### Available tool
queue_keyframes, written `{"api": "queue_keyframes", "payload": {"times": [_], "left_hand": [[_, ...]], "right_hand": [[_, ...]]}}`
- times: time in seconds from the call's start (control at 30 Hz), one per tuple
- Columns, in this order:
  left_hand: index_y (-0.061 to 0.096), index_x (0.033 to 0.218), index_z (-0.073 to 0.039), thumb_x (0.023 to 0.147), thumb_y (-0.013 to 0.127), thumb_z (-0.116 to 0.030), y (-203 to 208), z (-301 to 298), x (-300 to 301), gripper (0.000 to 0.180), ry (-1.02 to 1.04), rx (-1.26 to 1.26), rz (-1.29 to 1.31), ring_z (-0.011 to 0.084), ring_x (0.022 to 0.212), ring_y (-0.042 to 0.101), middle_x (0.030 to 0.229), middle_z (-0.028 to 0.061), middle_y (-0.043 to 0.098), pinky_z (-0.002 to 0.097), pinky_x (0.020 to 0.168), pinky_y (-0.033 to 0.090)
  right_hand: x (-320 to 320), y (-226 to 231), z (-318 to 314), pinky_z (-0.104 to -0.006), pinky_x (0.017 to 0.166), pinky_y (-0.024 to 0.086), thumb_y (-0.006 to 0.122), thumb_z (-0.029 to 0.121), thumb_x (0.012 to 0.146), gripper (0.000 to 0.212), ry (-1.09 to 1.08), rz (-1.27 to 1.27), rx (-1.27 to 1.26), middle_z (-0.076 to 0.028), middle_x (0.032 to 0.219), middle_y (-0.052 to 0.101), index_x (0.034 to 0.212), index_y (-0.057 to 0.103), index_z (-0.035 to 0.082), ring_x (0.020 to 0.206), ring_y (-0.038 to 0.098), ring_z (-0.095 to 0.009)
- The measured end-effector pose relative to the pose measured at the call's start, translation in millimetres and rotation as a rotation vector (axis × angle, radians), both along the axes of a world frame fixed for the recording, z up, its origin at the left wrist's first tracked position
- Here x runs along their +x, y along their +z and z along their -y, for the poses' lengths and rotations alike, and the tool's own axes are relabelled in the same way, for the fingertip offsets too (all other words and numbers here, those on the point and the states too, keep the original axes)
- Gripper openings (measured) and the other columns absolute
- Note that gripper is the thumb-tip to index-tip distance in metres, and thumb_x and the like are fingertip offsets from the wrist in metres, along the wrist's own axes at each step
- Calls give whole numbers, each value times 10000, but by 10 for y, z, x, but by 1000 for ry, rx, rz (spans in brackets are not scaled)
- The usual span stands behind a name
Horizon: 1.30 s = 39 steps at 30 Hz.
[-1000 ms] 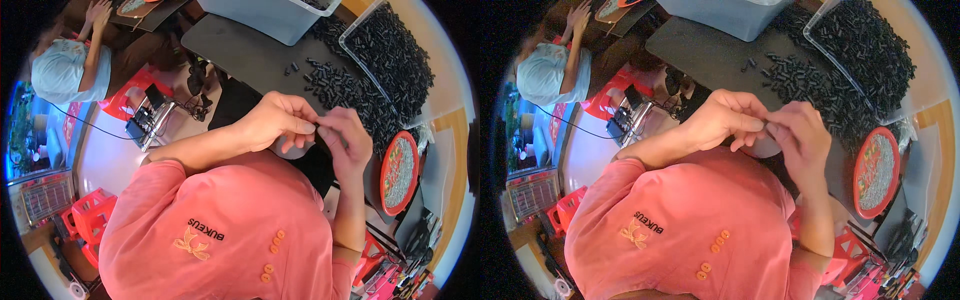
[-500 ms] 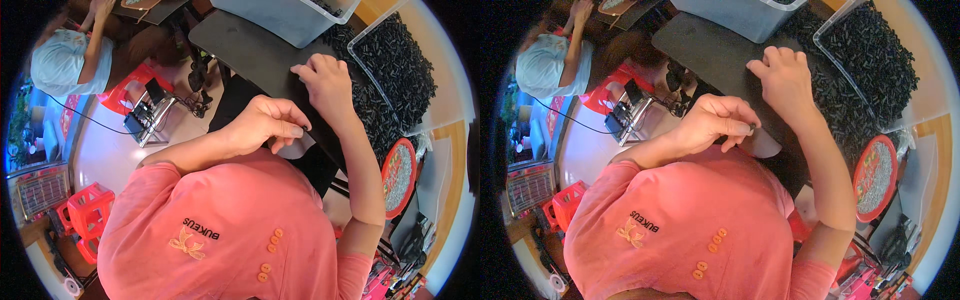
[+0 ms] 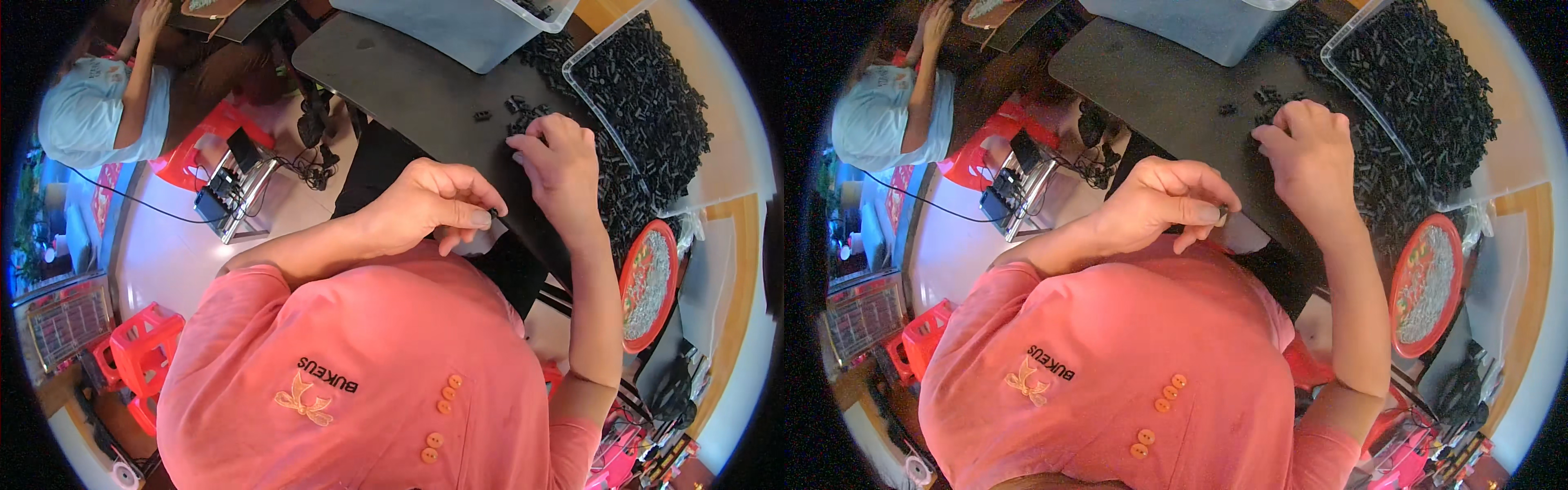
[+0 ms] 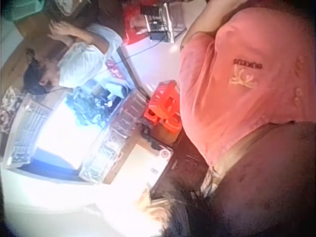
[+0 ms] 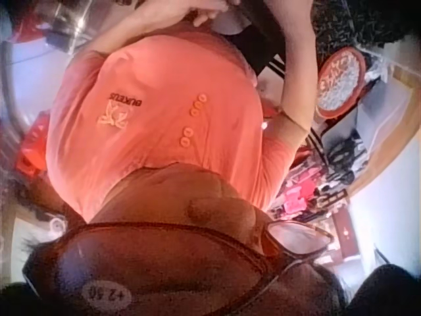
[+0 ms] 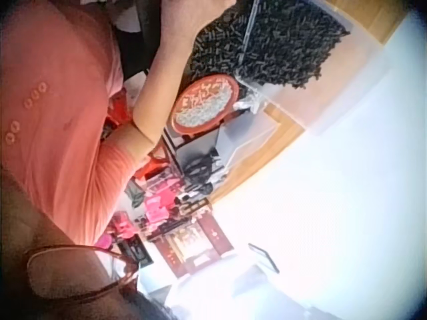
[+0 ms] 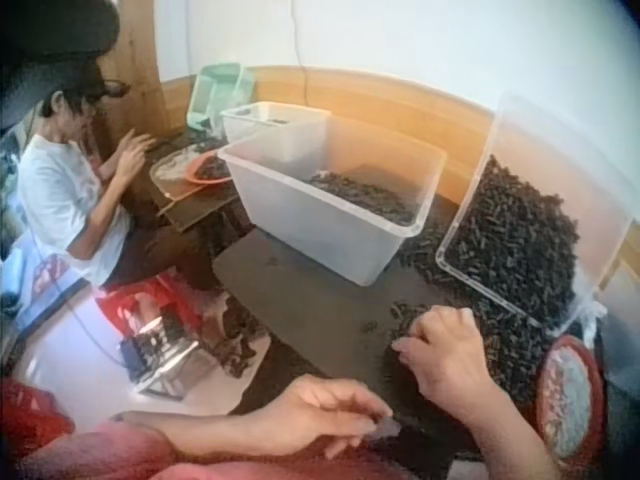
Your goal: The person assembles small components by inserting metal pins from a tray into plastic pieces by hand, then stretches their hands and arms.
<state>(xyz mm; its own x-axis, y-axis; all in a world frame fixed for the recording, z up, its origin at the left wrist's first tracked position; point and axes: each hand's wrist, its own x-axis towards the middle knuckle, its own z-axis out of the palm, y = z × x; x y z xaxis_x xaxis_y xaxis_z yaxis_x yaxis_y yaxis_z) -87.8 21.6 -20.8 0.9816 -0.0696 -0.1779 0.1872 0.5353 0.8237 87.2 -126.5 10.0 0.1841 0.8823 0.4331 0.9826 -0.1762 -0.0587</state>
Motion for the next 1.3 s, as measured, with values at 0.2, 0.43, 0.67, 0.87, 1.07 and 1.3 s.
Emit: {"api": "queue_keyframes", "payload": {"times": [0.2,0.43,0.67,0.87,1.07,1.3], "left_hand": [[636,1044,75,898,648,-11,62,-1,104,169,111,-22,42,143,622,606,807,104,651,255,485,486],[632,1066,91,899,650,-24,38,-8,368,203,192,17,124,147,665,621,854,112,653,254,492,507],[639,1061,88,894,655,-20,65,84,497,200,161,44,150,143,703,624,862,110,646,252,496,515],[657,1059,45,895,638,-8,109,255,550,174,143,230,154,124,587,589,814,91,639,228,518,470],[660,1044,38,893,636,-11,103,362,597,161,155,297,155,117,538,568,778,81,634,222,532,457],[672,1044,30,899,642,-37,-13,392,663,162,214,364,215,110,543,573,786,83,653,218,514,469]], "right_hand": [[17,-68,1,-386,793,403,693,72,729,147,-21,122,24,-36,912,564,867,654,104,988,559,-248],[60,109,152,-385,798,412,677,62,806,160,-131,-9,115,-64,954,611,954,623,93,948,593,-263],[-204,195,425,-352,769,467,646,13,845,119,-221,-510,272,-93,902,607,958,619,38,855,611,-255],[-366,29,488,-265,697,471,627,-52,859,117,-162,-688,466,-86,847,573,963,610,0,758,590,-169],[-372,-74,590,-297,704,487,648,-2,866,106,-249,-672,476,-88,845,583,969,628,16,759,604,-194],[-370,-294,722,-418,696,431,649,80,658,152,-441,169,127,-66,802,528,784,566,102,791,564,-272]]}}
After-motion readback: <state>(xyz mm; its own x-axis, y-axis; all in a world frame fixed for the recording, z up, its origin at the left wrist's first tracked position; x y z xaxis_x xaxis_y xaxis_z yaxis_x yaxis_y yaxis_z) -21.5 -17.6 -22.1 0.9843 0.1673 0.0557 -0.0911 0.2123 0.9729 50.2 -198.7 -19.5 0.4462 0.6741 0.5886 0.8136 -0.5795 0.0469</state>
